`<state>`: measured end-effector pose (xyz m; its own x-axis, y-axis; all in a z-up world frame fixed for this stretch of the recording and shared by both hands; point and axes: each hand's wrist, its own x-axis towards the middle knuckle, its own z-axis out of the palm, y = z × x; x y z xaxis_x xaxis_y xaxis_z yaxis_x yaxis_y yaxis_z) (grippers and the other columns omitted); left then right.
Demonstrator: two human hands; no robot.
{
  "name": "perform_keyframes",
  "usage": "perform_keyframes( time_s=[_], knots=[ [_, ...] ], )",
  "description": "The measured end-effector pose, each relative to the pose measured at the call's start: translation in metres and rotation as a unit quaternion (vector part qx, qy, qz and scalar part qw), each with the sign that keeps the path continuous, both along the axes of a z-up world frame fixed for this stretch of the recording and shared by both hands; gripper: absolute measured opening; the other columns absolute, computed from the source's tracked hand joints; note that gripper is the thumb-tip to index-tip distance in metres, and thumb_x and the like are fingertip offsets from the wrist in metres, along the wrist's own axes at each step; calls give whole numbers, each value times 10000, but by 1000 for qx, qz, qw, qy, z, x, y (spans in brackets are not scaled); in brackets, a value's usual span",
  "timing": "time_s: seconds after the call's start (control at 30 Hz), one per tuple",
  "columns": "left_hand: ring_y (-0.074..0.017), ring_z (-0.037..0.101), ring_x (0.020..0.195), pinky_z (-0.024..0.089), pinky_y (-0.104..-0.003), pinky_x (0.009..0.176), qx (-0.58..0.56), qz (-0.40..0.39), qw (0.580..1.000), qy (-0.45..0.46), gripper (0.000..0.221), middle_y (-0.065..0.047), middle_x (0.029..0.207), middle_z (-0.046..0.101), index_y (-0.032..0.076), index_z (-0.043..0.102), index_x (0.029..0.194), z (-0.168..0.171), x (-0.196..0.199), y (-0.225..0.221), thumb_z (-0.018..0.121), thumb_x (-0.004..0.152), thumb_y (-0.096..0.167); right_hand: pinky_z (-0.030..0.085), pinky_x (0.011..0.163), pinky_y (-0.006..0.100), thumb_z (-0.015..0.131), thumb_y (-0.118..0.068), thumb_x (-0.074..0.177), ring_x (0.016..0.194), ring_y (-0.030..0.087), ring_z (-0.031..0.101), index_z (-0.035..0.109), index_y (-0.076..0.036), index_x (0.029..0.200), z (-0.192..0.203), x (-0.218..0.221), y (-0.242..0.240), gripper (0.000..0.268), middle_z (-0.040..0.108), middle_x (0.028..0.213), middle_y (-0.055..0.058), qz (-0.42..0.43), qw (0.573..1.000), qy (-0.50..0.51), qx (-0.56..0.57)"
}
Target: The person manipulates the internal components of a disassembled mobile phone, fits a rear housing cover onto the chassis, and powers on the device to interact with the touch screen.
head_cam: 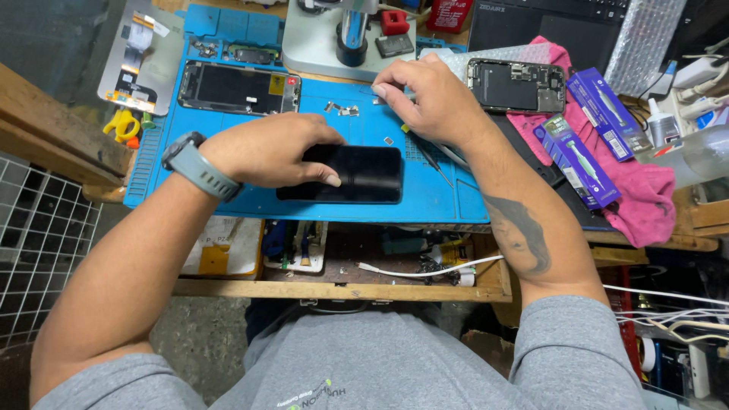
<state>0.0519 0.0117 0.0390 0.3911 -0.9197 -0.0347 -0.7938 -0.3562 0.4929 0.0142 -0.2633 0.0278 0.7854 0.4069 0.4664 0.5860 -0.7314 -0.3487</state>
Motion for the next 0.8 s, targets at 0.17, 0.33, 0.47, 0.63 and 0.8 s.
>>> perform_keyframes(
  time_s=[0.17, 0.33, 0.47, 0.63, 0.8],
  knots=[
    [-300, 596, 1025, 510, -424, 879, 49, 23, 998, -7, 658, -119, 1065, 619, 112, 644, 1346, 7, -7, -1, 733, 821, 499, 512, 827, 383, 699, -162, 1025, 868, 261, 693, 733, -60, 1061, 3, 4, -3, 113, 750, 953, 84, 16, 999, 0, 47],
    [-278, 577, 1059, 493, -439, 908, 38, -9, 999, -22, 658, -100, 1097, 636, 132, 641, 1364, -3, -2, 0, 722, 834, 513, 551, 819, 363, 705, -149, 1032, 905, 243, 726, 756, -52, 1085, 3, 5, -5, 121, 765, 980, 91, 25, 998, -18, 59],
    [-279, 585, 1073, 499, -429, 922, 46, -9, 999, -22, 657, -99, 1096, 648, 151, 655, 1366, -5, -2, 1, 717, 821, 512, 557, 799, 356, 710, -148, 1020, 890, 230, 724, 769, -56, 1103, 3, 6, -5, 137, 774, 991, 90, 27, 998, -1, 59],
    [-337, 637, 1000, 524, -460, 838, -3, -8, 998, -67, 484, -152, 1053, 659, 136, 731, 1234, 3, 4, -17, 755, 853, 433, 567, 789, 329, 729, -174, 1008, 888, 209, 733, 768, -49, 1179, 2, 6, -5, 216, 770, 1018, 127, 3, 994, 41, 98],
    [-351, 677, 895, 534, -482, 777, -55, -19, 989, -133, 172, -116, 940, 705, 174, 810, 1012, -7, 9, -66, 769, 873, 266, 563, 869, 294, 724, -152, 1031, 974, 152, 729, 753, -23, 1213, 0, 9, -13, 224, 781, 1093, 119, -4, 985, 43, 168]
  ],
)
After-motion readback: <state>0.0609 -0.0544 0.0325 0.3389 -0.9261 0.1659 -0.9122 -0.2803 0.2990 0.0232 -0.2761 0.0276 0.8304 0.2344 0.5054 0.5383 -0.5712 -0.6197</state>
